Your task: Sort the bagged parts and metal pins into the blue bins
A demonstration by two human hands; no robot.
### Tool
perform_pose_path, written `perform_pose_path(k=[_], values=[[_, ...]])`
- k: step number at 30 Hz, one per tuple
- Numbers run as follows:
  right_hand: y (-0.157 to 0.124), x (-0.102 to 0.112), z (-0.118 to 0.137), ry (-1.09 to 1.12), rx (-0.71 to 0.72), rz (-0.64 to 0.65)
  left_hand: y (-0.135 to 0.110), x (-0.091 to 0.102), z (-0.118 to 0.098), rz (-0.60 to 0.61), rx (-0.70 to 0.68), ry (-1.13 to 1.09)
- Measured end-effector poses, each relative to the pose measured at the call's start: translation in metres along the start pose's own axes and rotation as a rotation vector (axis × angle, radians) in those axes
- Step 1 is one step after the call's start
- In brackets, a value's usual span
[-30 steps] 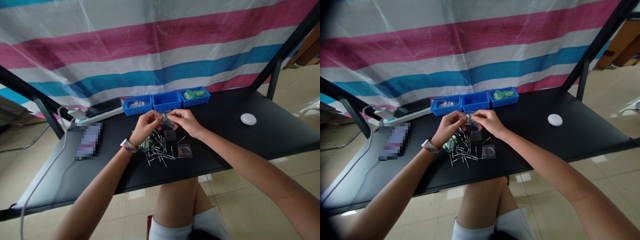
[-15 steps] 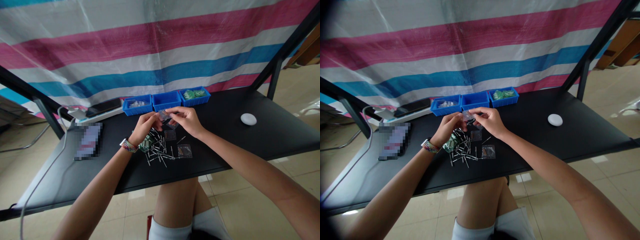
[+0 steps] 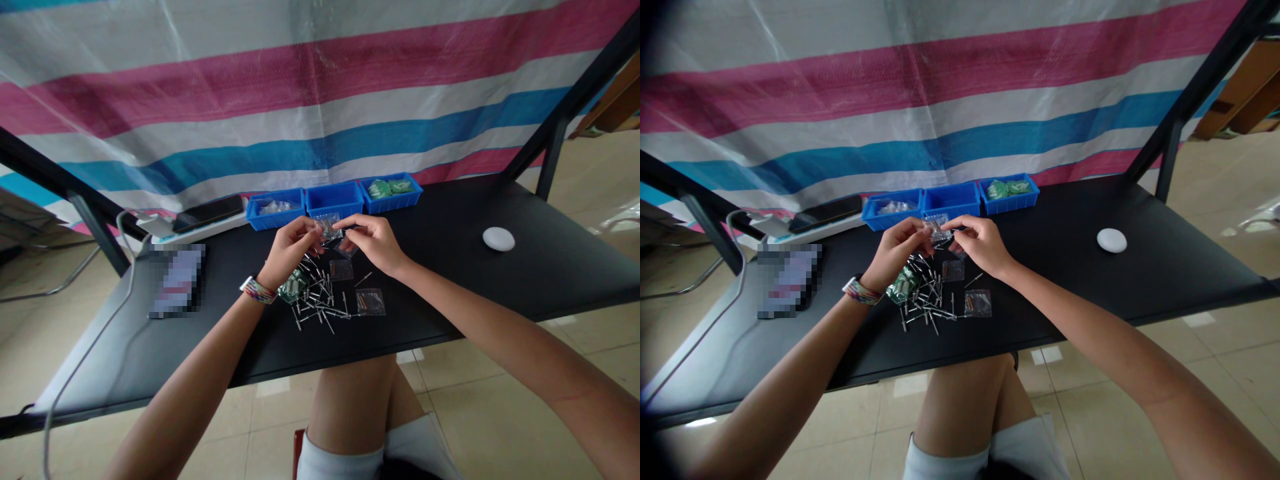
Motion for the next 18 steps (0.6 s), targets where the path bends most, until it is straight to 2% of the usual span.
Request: perform_pose_path(k=[6,9,11,15,18], values=[[0.001,0.0,0.001,-0.008,-0.004,-0.009,0.001,0.001,0.0,-0.028,-0.005,-0.033],[0.004,0.006,-0.002,-0.048,-0.002,-0.035,0.005,0.008,0.005,-0.137,-0.005,-0.094],[0.006,0.011,-0.005,-0.158,0.016,-0.025,0.01,0.015,0.009,-0.243,0.02,-0.142],[0.009,0.02,-0.011,-0.491,0.117,0.123,0.019,0.032,0.018,-0.446,0.107,-0.229],[0.008,0.02,-0.014,-0.579,0.11,0.243,0.024,0.043,0.02,-0.521,0.152,-0.311]])
Point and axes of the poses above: each hand's wrist, its own y-axis towards the middle knuckle, its own x-axis out of the back of the hand, z = x × y, the point moved 1 cm from there along y, towards the middle knuckle, and after that the axes turned 11 degrees about x, right-handed, at the moved point
